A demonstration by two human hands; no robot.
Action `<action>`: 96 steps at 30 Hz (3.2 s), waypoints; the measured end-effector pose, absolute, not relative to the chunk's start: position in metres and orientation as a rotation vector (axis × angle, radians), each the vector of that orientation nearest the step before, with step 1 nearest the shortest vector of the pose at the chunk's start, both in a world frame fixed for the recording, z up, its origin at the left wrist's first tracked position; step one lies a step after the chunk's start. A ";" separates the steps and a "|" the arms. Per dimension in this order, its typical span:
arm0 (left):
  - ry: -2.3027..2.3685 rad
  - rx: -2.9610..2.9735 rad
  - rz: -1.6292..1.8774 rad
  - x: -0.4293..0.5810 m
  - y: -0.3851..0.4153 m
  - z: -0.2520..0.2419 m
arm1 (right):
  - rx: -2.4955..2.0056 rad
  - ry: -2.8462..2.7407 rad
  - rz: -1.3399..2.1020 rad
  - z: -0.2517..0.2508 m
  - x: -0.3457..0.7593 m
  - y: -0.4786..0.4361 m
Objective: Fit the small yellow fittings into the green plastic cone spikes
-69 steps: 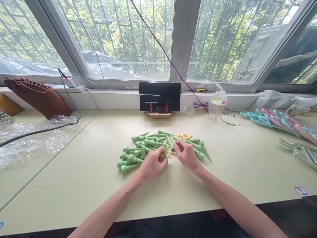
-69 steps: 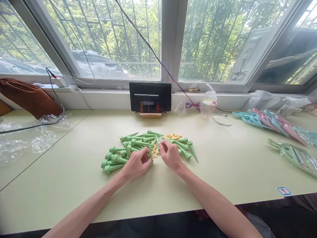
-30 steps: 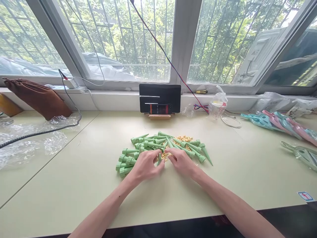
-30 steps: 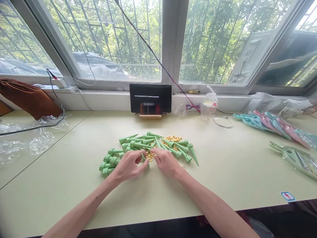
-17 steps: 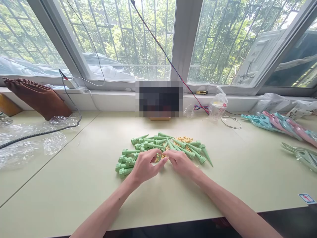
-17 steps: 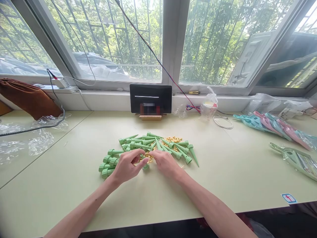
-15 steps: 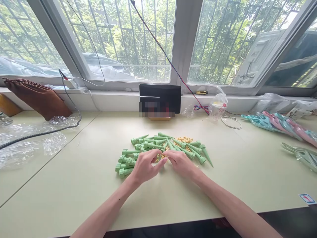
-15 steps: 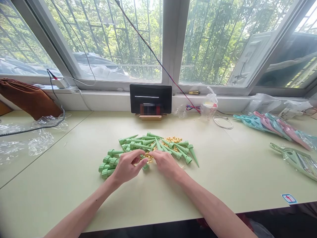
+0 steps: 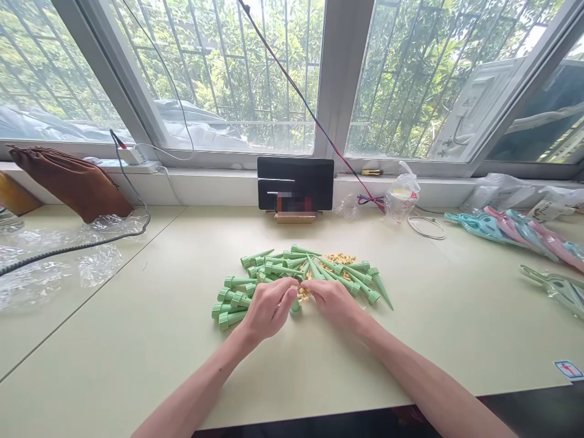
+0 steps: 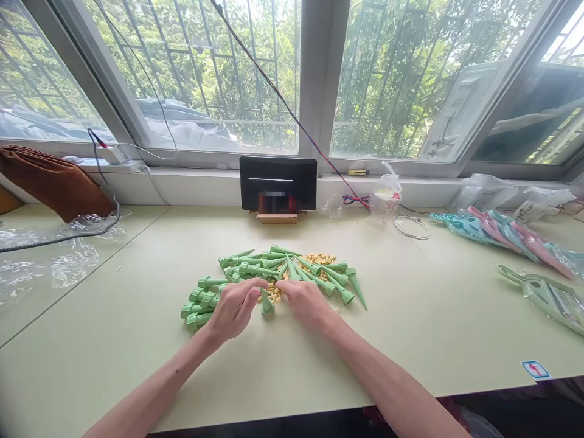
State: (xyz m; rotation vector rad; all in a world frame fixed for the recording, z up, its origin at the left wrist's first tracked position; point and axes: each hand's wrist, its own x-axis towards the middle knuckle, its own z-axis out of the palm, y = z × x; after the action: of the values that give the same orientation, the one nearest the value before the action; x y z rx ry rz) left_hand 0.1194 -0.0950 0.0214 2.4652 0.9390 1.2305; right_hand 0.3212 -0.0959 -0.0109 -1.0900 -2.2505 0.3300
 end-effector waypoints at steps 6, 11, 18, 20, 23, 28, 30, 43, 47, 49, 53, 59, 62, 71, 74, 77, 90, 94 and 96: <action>0.933 2.454 1.227 0.119 -0.095 0.020 | -1.152 -2.196 0.396 -0.011 0.321 -0.097; 0.947 2.452 1.226 0.119 -0.095 0.020 | -1.185 -2.208 0.401 -0.010 0.321 -0.097; 0.947 2.439 1.223 0.119 -0.096 0.020 | -1.236 -2.227 0.412 -0.009 0.321 -0.097; 0.957 2.429 1.217 0.119 -0.095 0.019 | -1.237 -2.223 0.414 -0.009 0.321 -0.097; 0.973 2.418 1.199 0.119 -0.095 0.019 | -1.233 -2.217 0.411 -0.009 0.321 -0.097; 1.027 2.410 1.151 0.121 -0.095 0.021 | -1.238 -2.196 0.430 -0.008 0.321 -0.097; 1.058 2.400 1.136 0.121 -0.096 0.022 | -1.216 -2.163 0.449 -0.008 0.320 -0.097; 1.142 2.379 1.168 0.125 -0.098 0.025 | -1.022 -1.572 0.735 0.003 0.319 -0.098; 1.153 2.377 1.133 0.127 -0.097 0.026 | -0.934 -1.464 0.903 0.004 0.318 -0.099; 1.144 2.378 1.114 0.127 -0.097 0.026 | -0.913 -1.464 0.931 0.005 0.317 -0.100; 1.114 2.365 1.113 0.128 -0.096 0.025 | -0.886 -1.492 0.954 0.006 0.315 -0.103; 1.023 2.322 1.139 0.129 -0.095 0.027 | -0.816 -1.541 0.916 0.010 0.312 -0.108; 0.962 2.303 1.123 0.129 -0.095 0.028 | -0.803 -1.574 0.878 0.010 0.312 -0.110; 0.924 2.240 1.178 0.132 -0.094 0.027 | -0.841 -1.615 0.812 0.010 0.314 -0.110; 0.946 2.214 1.196 0.132 -0.094 0.027 | -0.846 -1.650 0.759 0.011 0.314 -0.110; 0.953 2.173 1.202 0.133 -0.094 0.026 | -0.848 -1.663 0.770 0.010 0.314 -0.110; 0.948 2.215 1.252 0.136 -0.099 0.024 | -0.771 -1.295 1.357 0.015 0.308 -0.108; 0.927 2.223 1.274 0.137 -0.099 0.023 | -0.740 -1.278 1.431 0.015 0.308 -0.108; 0.916 2.225 1.283 0.137 -0.098 0.023 | -0.742 -1.284 1.437 0.014 0.308 -0.108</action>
State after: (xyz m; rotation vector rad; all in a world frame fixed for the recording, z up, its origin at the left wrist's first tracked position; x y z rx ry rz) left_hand 0.1375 -0.0983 0.0227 2.2254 0.9161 1.2825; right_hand 0.3076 -0.1082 0.0139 -0.7423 -1.2838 1.4371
